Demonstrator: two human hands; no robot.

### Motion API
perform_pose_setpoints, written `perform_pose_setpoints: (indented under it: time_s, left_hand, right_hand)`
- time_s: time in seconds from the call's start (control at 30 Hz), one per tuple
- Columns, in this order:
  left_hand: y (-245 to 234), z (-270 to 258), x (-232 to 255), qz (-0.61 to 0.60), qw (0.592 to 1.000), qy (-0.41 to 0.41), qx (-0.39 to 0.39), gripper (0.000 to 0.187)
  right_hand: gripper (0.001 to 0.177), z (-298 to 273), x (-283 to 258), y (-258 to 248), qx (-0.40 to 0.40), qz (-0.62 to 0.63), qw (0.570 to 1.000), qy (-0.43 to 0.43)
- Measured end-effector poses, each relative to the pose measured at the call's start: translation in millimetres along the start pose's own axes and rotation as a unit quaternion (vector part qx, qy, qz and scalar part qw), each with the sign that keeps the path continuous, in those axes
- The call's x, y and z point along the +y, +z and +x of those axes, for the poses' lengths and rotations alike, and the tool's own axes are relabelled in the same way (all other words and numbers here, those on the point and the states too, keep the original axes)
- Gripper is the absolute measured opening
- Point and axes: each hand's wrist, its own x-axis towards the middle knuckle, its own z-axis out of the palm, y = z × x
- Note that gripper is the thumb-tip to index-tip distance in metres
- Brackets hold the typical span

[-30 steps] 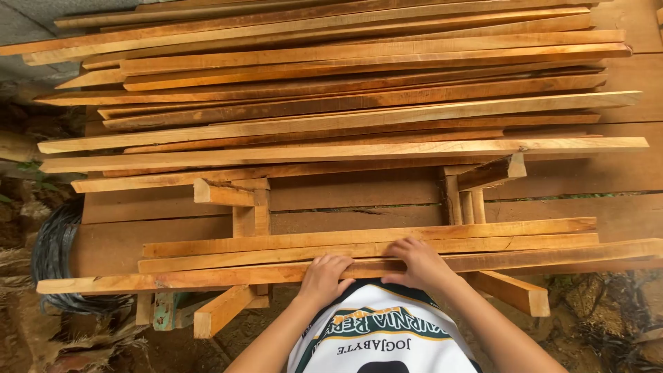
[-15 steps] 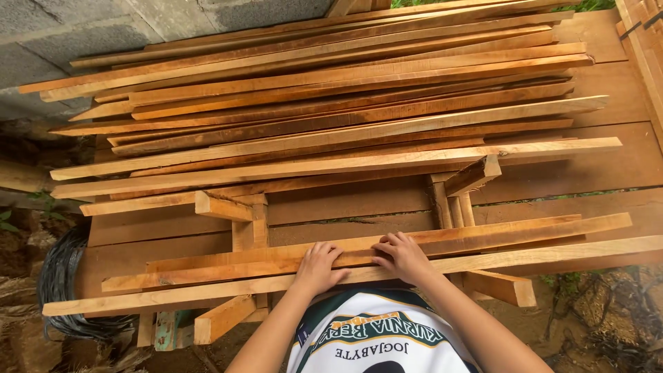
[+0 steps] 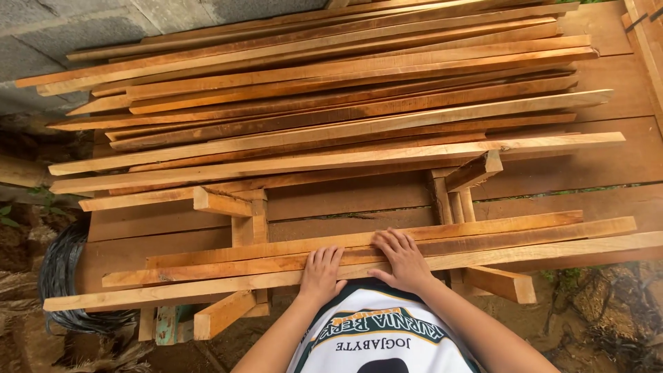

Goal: Organizing and stacking thin wooden planks on a wooden support structure.

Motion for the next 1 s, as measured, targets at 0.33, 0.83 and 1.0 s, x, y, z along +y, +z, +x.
perform_pose_setpoints:
  time_s: [0.33, 0.83, 1.0]
  left_hand:
    - [19, -1, -3, 0.005, 0.999, 0.003, 0.05, 0.092]
    - [6, 4, 0, -0.053, 0.99, -0.005, 0.127, 0.093]
    - [24, 27, -44, -0.06, 0.997, -0.047, 0.021, 0.052]
  right_hand:
    - [0.075, 88, 0, -8, -0.243, 0.059, 0.954, 0.166]
    - [0.048, 34, -4, 10, 0.059, 0.069, 0.995, -0.04]
    - [0.032, 49, 12, 7, 0.013, 0.065, 0.997, -0.031]
